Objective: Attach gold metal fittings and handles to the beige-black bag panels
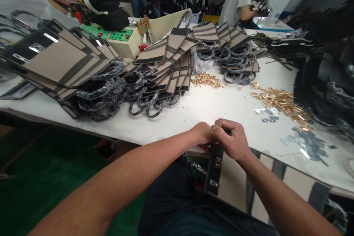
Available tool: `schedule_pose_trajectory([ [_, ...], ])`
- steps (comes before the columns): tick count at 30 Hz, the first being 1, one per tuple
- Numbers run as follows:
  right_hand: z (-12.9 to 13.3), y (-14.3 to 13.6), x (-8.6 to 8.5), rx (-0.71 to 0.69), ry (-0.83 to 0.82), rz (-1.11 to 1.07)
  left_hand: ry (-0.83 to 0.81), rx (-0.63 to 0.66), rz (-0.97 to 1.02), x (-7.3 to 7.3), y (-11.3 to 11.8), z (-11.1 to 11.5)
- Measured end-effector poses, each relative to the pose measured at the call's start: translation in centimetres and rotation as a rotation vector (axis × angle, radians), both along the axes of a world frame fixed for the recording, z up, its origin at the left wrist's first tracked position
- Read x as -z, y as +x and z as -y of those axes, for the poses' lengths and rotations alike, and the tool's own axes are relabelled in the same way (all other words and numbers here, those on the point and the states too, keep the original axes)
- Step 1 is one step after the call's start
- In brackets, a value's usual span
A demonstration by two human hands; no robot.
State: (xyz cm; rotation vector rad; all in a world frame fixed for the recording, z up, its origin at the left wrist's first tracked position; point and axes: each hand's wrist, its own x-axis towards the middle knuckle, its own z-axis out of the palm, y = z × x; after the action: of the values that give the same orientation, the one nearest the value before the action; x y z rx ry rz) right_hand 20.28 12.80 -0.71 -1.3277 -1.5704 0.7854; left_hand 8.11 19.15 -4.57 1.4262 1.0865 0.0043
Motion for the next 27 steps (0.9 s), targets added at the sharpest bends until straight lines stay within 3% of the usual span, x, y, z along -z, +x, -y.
schedule_pose_trajectory([
  [4,0.7,1.2,0.7,0.001,0.049,-0.255,-0.047,-0.021,0.034,0.0,-0.4,0.1],
  [9,1.3,1.7,-1.0,0.026,0.195,-0.647,-0.104,-0.029,0.041,0.3,-0.4,-0.2],
  [12,1.4,1.5,-0.9,0.022,0.24,-0.667,-0.098,-0.022,0.045,0.4,-0.2,-0.4],
  [17,1.2,1.4,1.0,0.018,0.134,-0.617,-0.067,-0.008,0.03,0.2,-0.1,-0.5],
  [22,1.1,1.8,0.9,0.026,0.23,-0.624,-0.063,-0.025,0.041,0.0,0.0,-0.4],
  [27,1.1,2.4,0.2,0.043,0.152,-0.619,-0.067,-0.033,0.025,0.1,0.2,-0.4],
])
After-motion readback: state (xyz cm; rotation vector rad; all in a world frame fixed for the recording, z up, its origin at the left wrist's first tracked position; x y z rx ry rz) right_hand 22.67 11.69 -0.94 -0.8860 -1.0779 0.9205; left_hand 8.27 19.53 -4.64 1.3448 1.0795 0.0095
